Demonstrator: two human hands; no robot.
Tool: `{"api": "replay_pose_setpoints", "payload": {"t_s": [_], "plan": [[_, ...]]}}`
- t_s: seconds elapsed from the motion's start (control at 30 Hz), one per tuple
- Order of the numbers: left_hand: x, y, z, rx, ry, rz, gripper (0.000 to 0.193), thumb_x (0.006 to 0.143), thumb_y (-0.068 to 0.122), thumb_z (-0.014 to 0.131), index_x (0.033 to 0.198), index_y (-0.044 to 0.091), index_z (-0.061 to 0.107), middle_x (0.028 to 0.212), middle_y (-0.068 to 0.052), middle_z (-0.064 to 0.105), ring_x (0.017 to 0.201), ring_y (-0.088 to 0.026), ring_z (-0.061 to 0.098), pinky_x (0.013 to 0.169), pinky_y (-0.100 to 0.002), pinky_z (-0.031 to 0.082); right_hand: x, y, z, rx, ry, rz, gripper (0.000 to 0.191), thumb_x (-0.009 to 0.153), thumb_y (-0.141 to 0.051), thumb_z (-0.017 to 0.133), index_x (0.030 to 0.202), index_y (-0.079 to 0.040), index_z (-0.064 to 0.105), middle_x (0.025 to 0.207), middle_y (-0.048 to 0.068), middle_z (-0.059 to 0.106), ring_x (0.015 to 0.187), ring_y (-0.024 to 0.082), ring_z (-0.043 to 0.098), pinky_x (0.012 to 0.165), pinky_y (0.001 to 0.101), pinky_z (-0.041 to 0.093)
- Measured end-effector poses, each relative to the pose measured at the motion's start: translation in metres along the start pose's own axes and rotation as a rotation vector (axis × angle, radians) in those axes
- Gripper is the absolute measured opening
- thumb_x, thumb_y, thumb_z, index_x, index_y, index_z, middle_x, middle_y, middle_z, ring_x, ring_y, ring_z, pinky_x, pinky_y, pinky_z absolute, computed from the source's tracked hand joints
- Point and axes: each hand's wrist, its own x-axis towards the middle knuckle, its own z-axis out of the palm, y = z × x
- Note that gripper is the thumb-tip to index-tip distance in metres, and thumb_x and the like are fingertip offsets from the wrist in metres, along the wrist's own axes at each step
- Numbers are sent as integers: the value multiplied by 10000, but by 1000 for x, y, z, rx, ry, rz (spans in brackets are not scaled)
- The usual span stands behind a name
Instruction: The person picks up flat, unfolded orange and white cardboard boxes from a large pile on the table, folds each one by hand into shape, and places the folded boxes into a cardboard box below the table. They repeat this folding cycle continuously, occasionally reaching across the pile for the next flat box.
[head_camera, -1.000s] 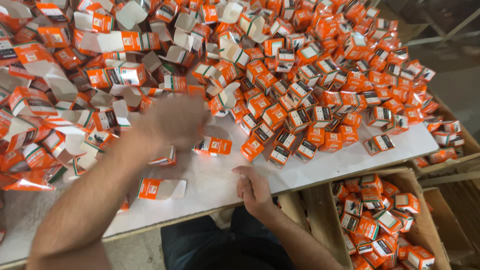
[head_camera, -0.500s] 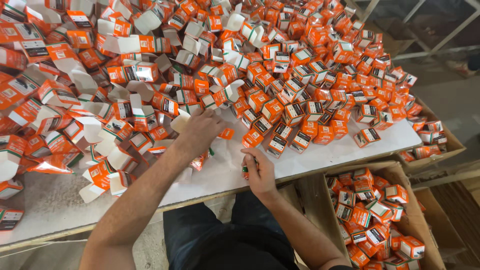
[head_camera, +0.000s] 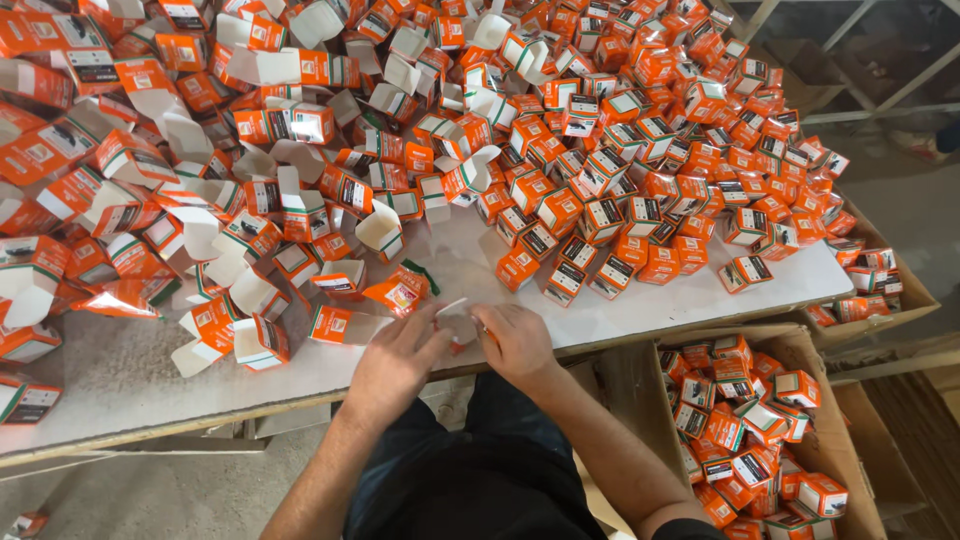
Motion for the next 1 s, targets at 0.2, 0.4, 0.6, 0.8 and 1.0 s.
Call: {"api": "replay_pose_setpoints", "payload": {"t_s": [0.2,0.4,0.6,0.8,1.0], "plan": [[-15,9,26,-46,282,-181,279,714,-9,769,955,37,636,1295,-165,650,1120,-363,701,940,-432,595,2,-6,5,-24,-40,166,112,973,-103,653,1069,-68,606,876,170,703,805,398,683,673,481,521],[-8,15,38,-264,218,-256,396,767,130,879,1055,5,637,1308,-204,636,1045,-405,684,798,-438,603,12,-8,2,-24,-206,258,254,1019,-210,664,1167,-29,563,984,197,671,934,399,656,800,486,510],[-6,9,48,-317,165,-410,546,798,53,799,1300,54,585,1283,-184,632,1047,-386,694,800,-410,622,-23,-4,-29,-90,-104,-7,669,906,-167,723,1441,84,410,1294,253,572,1166,422,555,1013,499,429],[-10,4,46,-513,2,-464,696,776,22,783,1401,121,494,1311,-179,636,1036,-318,721,760,-355,648,-29,5,-36,126,-68,288,477,955,-131,722,1372,-68,499,1231,110,641,1087,263,693,920,388,573],[-8,4,43,-551,74,-329,862,696,74,871,1442,92,438,1316,-196,621,1140,-372,665,908,-410,581,9,-21,-38,-226,-296,-432,498,879,-103,677,1364,-48,582,1364,119,534,1212,327,599,1023,457,512]]}}
